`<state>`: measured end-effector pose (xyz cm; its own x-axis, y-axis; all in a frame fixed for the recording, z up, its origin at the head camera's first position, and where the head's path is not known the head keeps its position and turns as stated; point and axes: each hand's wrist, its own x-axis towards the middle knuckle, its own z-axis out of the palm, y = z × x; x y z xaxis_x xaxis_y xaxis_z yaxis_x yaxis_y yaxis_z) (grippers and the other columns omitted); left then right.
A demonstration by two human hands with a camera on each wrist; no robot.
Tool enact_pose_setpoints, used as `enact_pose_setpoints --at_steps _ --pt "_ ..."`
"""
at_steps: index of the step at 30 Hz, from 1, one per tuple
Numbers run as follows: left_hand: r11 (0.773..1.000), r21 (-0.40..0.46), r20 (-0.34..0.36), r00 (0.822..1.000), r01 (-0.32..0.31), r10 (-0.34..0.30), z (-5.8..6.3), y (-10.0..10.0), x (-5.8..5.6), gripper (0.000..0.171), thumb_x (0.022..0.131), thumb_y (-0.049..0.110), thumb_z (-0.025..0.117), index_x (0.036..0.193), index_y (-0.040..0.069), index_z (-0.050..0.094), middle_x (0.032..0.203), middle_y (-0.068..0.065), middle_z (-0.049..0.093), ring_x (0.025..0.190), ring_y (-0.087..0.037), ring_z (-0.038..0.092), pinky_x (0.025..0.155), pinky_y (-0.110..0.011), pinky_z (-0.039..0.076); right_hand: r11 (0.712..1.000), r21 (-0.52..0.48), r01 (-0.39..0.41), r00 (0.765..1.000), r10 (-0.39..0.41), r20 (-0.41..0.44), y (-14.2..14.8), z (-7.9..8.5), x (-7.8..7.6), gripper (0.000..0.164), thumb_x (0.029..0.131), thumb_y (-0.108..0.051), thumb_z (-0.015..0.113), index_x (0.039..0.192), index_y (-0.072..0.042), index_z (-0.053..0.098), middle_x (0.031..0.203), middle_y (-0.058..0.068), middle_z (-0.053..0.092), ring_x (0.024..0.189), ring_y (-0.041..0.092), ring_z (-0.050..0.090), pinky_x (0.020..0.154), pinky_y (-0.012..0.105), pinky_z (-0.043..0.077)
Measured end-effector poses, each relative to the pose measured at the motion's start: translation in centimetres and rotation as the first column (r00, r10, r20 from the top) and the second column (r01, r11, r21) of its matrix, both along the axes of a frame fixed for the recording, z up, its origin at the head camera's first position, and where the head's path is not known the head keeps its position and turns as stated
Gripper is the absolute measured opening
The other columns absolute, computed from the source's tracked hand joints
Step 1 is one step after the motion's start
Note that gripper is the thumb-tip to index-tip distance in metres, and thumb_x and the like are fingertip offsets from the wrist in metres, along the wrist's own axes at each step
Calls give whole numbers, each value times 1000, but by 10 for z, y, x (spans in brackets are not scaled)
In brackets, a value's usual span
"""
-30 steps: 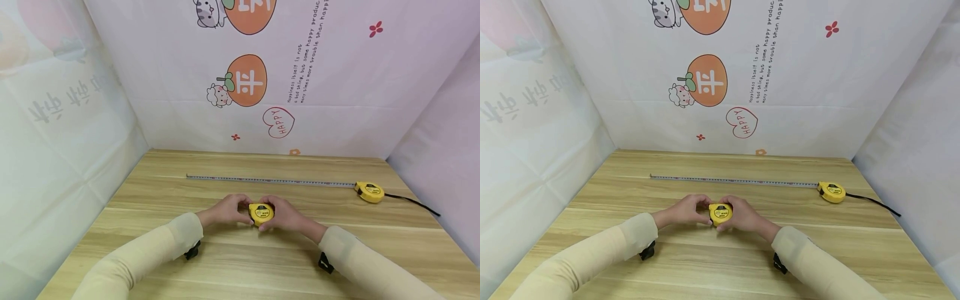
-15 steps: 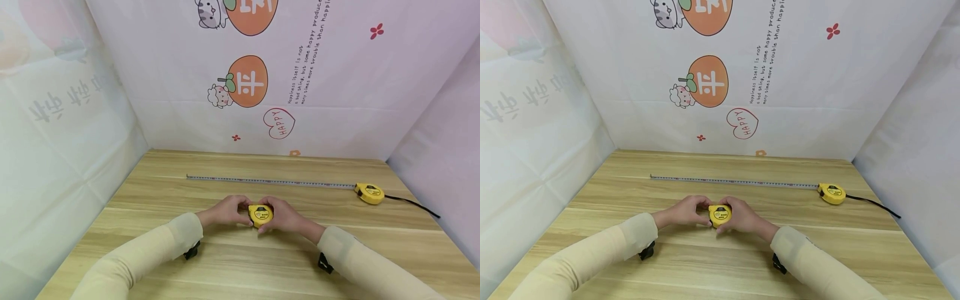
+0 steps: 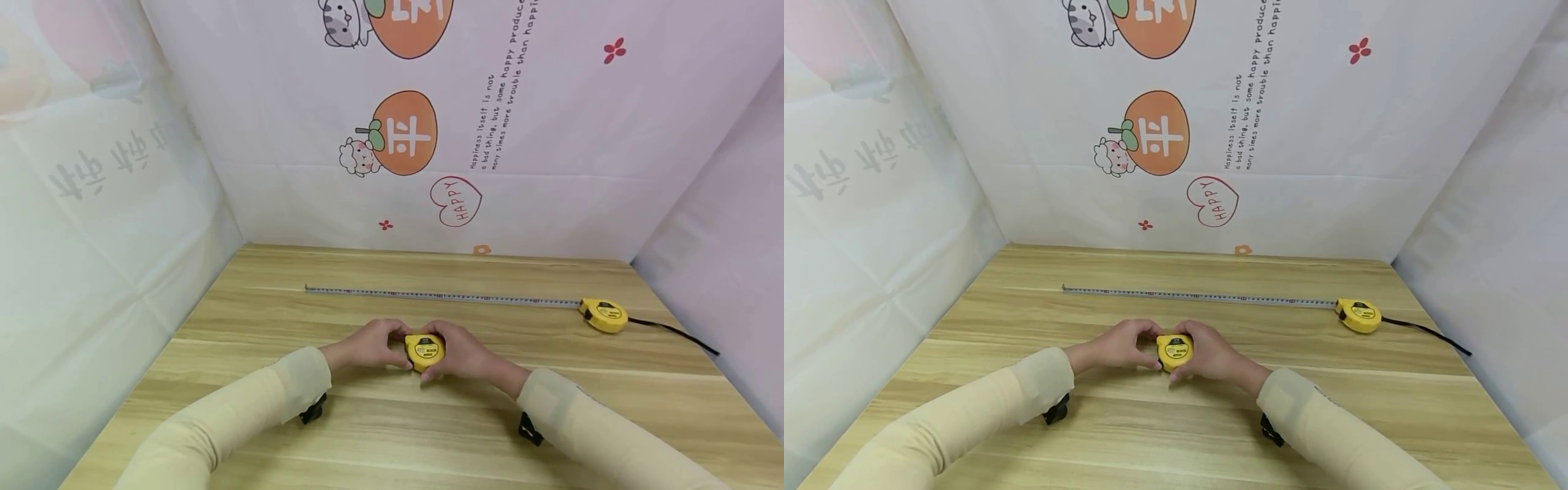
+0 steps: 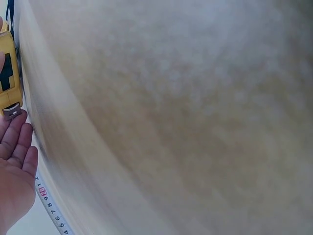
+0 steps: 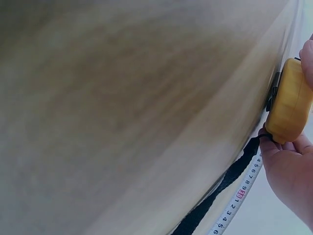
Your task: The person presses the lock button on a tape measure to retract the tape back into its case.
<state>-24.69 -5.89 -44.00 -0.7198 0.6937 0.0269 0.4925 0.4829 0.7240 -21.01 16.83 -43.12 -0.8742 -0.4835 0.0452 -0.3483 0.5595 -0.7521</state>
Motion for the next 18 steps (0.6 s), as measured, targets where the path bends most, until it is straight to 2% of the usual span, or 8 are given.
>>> enact_pose_setpoints --at_steps 18 --pt "1000 3 21 1000 -10 10 3 1 2 52 77 33 84 119 11 62 111 8 63 105 -7 57 95 -28 44 1000 7 -17 1000 17 -24 2 0 2 82 61 -29 94 126 0 53 117 5 59 104 18 55 91 40 45"
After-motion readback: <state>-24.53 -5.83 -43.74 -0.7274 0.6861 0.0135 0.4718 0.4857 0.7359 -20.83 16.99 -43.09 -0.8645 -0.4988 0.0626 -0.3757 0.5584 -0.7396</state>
